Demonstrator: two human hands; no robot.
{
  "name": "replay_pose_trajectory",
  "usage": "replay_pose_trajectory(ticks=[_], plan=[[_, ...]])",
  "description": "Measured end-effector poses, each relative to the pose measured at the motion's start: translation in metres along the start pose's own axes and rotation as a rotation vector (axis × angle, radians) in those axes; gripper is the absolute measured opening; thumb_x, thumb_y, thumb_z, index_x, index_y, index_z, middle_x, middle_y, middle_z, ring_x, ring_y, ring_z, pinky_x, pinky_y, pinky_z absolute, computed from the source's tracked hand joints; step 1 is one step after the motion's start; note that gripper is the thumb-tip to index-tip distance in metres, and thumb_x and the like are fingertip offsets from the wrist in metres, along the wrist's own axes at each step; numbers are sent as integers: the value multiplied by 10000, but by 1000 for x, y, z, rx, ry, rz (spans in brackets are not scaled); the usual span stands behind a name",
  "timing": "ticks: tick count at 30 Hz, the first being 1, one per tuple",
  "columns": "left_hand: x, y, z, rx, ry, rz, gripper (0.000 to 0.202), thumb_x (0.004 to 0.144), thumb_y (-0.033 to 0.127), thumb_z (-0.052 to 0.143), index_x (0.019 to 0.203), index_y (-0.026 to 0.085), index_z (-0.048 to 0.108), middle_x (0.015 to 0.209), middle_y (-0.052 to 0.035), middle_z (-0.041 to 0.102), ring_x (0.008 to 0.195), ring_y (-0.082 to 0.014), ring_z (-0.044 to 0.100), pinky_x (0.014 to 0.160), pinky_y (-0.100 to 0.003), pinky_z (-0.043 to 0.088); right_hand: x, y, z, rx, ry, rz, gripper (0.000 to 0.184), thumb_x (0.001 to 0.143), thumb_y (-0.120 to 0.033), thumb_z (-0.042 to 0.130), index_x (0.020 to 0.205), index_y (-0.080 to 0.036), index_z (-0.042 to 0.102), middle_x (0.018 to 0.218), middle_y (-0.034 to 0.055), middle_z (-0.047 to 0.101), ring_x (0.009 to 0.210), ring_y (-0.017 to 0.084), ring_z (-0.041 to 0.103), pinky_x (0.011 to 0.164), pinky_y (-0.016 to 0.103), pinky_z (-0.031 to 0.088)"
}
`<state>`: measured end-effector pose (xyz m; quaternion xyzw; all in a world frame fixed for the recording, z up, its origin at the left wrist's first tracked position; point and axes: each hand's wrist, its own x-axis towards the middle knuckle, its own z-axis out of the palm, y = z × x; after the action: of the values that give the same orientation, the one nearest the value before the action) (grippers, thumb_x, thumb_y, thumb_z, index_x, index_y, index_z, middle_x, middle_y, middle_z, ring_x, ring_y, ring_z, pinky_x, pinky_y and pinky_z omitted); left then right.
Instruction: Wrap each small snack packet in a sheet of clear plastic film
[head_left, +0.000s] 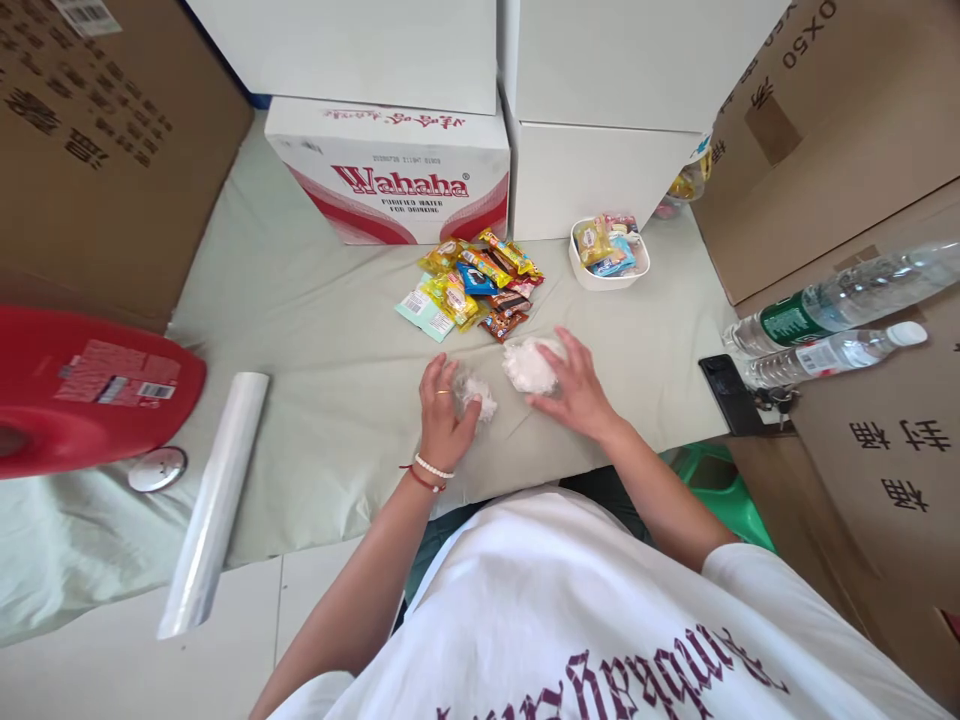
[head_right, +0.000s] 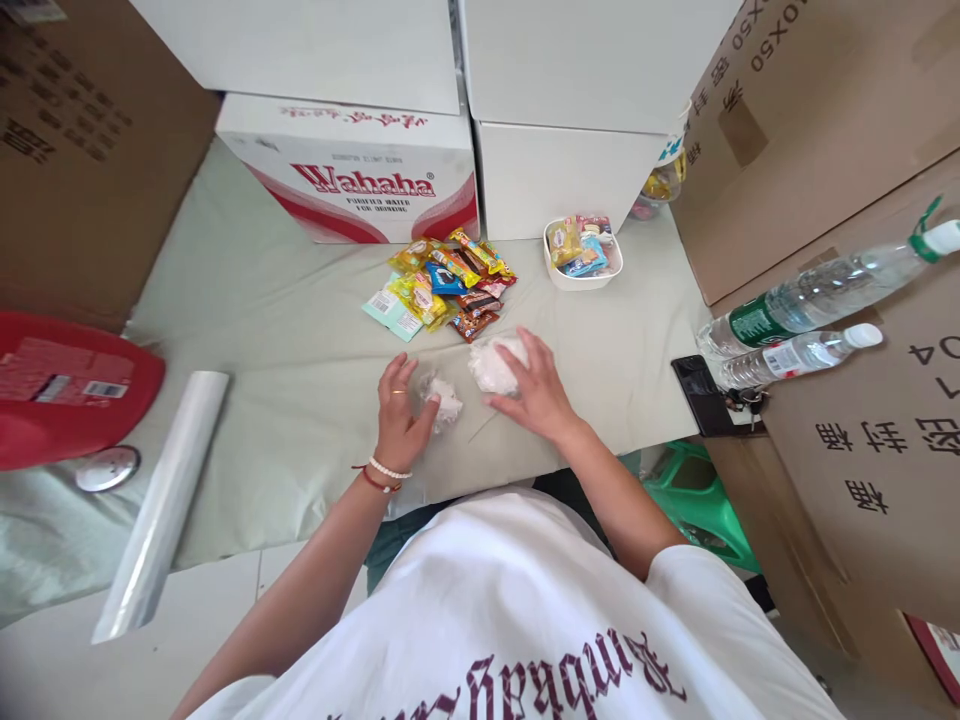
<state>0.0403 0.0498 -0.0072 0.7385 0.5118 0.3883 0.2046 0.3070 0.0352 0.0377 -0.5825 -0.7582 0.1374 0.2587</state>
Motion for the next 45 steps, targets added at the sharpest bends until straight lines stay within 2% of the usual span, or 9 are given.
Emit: replay_pose_trajectory(ticks=[3, 7, 13, 19, 25, 30, 35, 40, 45], plan=[[-12, -13, -9, 17, -20, -99, 569, 918, 227, 501, 1485, 220, 459, 1593, -165, 428, 1534, -301, 367, 1286, -567, 320, 7, 1, 24, -57, -178, -58, 596, 912, -351, 766, 1482, -304, 601, 1687, 114, 354, 1541, 389, 290, 1232, 636, 333], [-29, -27, -23, 194, -122, -92, 388, 863, 242, 562, 1233, 195, 669, 1456, -172, 568, 1495, -385, 394, 1250, -628, 346, 41, 26, 30, -79, -70, 60, 476, 940, -175, 607, 1403, -262, 673, 1567, 131, 497, 1397, 343, 460, 1207, 571, 388], [-50, -9, -41, 39, 0, -196, 196, 958, 348, 526, 1043, 228, 657, 1140, -116, 698, 1115, -282, 654, 1014, -475, 544, 161, 60, 3, -206, 289, 175, 544, 1045, -318, 451, 1576, -198, 458, 1621, 179, 379, 1557, 298, 293, 1261, 545, 279], [-57, 16, -51, -281, 48, -553, 271, 935, 443, 563, 1116, 244, 596, 692, 51, 579, 586, -155, 545, 615, -279, 465, 231, 77, 5, -290, 107, 309, 829, 981, -524, 603, 1605, -46, 342, 1680, 297, 245, 1569, 433, 205, 1237, 659, 217], [-54, 23, -40, -492, 169, -669, 291, 858, 479, 689, 1004, 237, 622, 878, -12, 679, 715, -151, 596, 645, -267, 478, 137, 3, 3, 33, 180, 96, 592, 1032, -538, 469, 1480, -159, 537, 1571, 222, 443, 1509, 372, 358, 1180, 609, 384], [-38, 31, -10, -672, 24, -639, 373, 798, 522, 750, 975, 224, 612, 870, -12, 670, 665, -143, 599, 607, -277, 503, 18, -52, 45, 810, -343, 249, 695, 759, -538, 835, 1374, -291, 626, 1246, 88, 698, 1013, 251, 688, 848, 396, 596], [-28, 37, 4, -759, -34, -637, 354, 884, 560, 670, 912, 224, 564, 700, 44, 570, 568, -114, 513, 576, -264, 442, -7, -27, 35, 1074, -117, 601, 441, 664, -471, 879, 1016, -251, 729, 787, -29, 655, 653, 150, 558, 641, 297, 515], [-32, 38, 8, -825, -14, -636, 352, 857, 539, 724, 871, 217, 582, 703, 39, 579, 622, -120, 527, 630, -275, 461, -21, -3, 3, 1172, -81, 681, 463, 599, -463, 944, 956, -242, 748, 816, -14, 672, 705, 151, 569, 636, 276, 493], [-41, 38, 4, -930, -14, -657, 305, 800, 437, 756, 925, 206, 601, 1010, -36, 696, 909, -163, 658, 880, -341, 544, -41, 1, 10, 1254, -39, 624, 332, 587, -338, 919, 853, -247, 742, 978, 10, 713, 786, 155, 599, 683, 265, 472]])
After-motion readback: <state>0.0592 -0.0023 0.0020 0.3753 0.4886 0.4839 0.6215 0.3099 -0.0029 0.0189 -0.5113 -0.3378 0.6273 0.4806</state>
